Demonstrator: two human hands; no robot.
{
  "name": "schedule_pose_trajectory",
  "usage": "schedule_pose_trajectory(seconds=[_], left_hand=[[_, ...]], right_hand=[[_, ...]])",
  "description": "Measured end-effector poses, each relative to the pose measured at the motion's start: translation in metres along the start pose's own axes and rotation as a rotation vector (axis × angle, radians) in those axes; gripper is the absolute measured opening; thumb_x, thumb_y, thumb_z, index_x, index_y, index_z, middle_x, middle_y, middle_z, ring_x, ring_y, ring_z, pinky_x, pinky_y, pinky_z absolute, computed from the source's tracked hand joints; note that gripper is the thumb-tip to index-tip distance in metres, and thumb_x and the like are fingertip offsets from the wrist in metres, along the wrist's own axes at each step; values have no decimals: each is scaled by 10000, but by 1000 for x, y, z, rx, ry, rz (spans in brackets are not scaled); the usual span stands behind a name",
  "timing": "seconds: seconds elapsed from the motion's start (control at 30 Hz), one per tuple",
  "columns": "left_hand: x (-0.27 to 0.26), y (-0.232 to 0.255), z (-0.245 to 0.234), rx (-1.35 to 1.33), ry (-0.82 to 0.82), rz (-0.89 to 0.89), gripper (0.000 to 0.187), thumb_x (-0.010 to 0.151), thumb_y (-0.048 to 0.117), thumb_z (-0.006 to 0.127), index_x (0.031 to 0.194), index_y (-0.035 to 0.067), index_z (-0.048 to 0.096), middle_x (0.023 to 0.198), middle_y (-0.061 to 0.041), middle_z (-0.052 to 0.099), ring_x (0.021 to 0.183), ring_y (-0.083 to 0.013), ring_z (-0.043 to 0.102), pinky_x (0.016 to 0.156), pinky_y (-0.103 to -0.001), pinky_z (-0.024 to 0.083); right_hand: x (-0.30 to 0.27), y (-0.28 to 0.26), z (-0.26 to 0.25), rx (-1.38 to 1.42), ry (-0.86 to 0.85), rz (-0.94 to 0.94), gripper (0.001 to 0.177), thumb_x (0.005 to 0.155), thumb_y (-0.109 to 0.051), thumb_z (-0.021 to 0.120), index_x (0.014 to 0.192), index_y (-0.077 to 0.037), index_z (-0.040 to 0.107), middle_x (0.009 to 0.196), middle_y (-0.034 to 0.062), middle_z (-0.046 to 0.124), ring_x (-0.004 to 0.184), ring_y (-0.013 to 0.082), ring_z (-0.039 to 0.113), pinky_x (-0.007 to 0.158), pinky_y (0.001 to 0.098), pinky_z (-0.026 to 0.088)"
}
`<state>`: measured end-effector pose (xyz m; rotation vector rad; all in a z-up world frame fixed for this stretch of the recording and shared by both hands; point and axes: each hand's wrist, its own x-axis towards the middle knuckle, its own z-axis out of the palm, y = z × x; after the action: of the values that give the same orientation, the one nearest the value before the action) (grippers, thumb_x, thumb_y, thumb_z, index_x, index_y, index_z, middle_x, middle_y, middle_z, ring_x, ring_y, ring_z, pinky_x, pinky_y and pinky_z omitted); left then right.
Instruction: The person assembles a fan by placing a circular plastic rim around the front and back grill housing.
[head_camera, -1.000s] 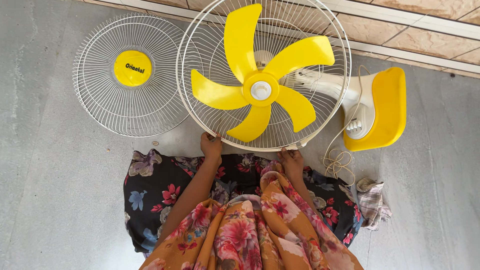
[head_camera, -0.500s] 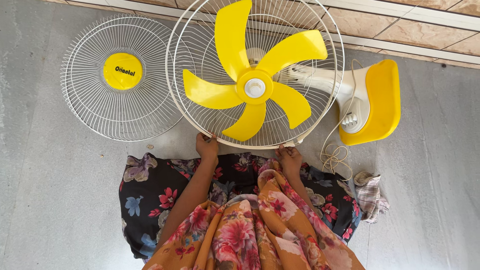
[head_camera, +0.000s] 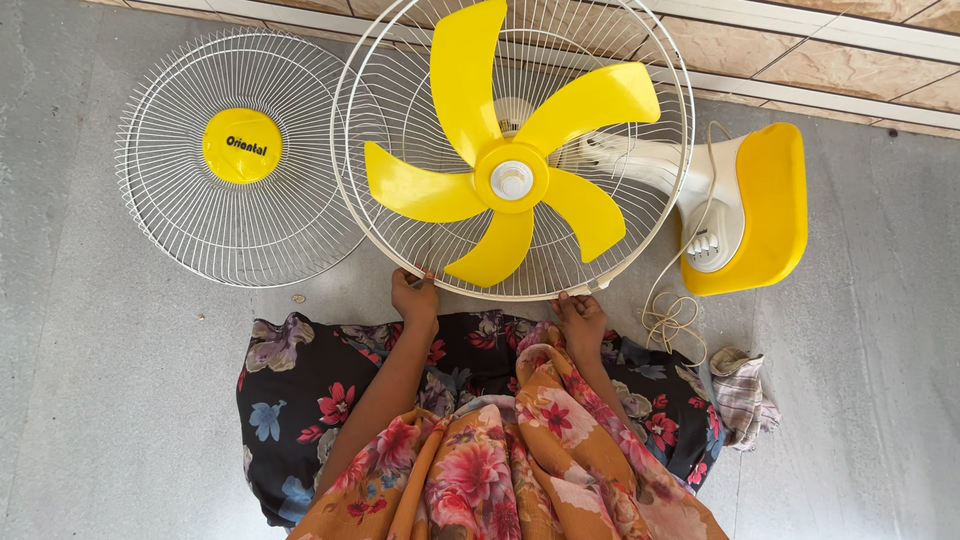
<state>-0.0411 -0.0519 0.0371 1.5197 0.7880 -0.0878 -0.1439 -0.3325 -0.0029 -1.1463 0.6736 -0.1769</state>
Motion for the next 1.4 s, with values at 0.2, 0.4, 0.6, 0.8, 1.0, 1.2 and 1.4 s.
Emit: schedule_pose_trajectory(seconds=[0.2, 0.4, 0.6, 0.8, 1.0, 1.2, 1.4], left_hand=[[3, -5, 0, -37, -19, 71, 225, 936, -60, 664, 1120, 20, 562, 1068, -87, 631, 896, -163, 694, 753, -295, 587], [0, 0, 0, -27, -22, 117, 234, 924, -63, 675, 1114, 24, 570, 1058, -85, 634, 906, -161, 706, 757, -283, 583], [2, -1, -1, 40, 5, 147, 246, 910, -72, 701, 1109, 14, 585, 1049, -90, 640, 896, -168, 706, 762, -280, 577], [2, 4, -4, -91, -52, 65, 258, 909, -75, 679, 1124, 19, 573, 1105, -88, 600, 897, -176, 706, 719, -287, 597], [-3, 25, -7, -3, -37, 148, 330, 889, -103, 670, 1168, 11, 534, 1163, -100, 591, 930, -178, 694, 727, -300, 640], [5, 23, -8, -59, -41, 61, 431, 914, -117, 583, 1301, 51, 496, 1192, -79, 586, 869, -214, 710, 688, -299, 602], [44, 25, -32, 548, 51, 409, 379, 838, 49, 772, 1216, 34, 735, 1097, -174, 761, 963, -302, 750, 830, -383, 580]], right_hand=[[-3, -11, 9, -29, 4, -5, 196, 959, -107, 707, 1070, 37, 633, 997, 90, 741, 858, 132, 700, 797, 249, 585], [-10, -21, 16, -158, 2, -106, 199, 973, -99, 730, 1055, 50, 627, 937, 105, 712, 841, 133, 701, 783, 260, 587], [-9, -20, 16, -158, -9, -102, 218, 970, -116, 730, 1056, 49, 615, 933, 103, 712, 836, 131, 701, 778, 262, 588], [-9, -22, 19, -232, 16, -168, 214, 975, -127, 717, 1048, 41, 607, 924, 109, 705, 816, 150, 703, 761, 290, 597], [-27, -54, 40, -244, 34, -328, 701, 891, 6, 711, 1480, 11, 330, 994, 103, 649, 881, 129, 641, 764, 258, 544], [-35, -72, 51, -371, 79, -402, 697, 883, 49, 759, 1461, 47, 371, 1096, 92, 631, 937, 140, 649, 800, 282, 566], [-38, -82, 56, -445, 131, -407, 806, 823, 45, 794, 1496, 44, 348, 1216, 132, 528, 935, 164, 630, 747, 297, 581]])
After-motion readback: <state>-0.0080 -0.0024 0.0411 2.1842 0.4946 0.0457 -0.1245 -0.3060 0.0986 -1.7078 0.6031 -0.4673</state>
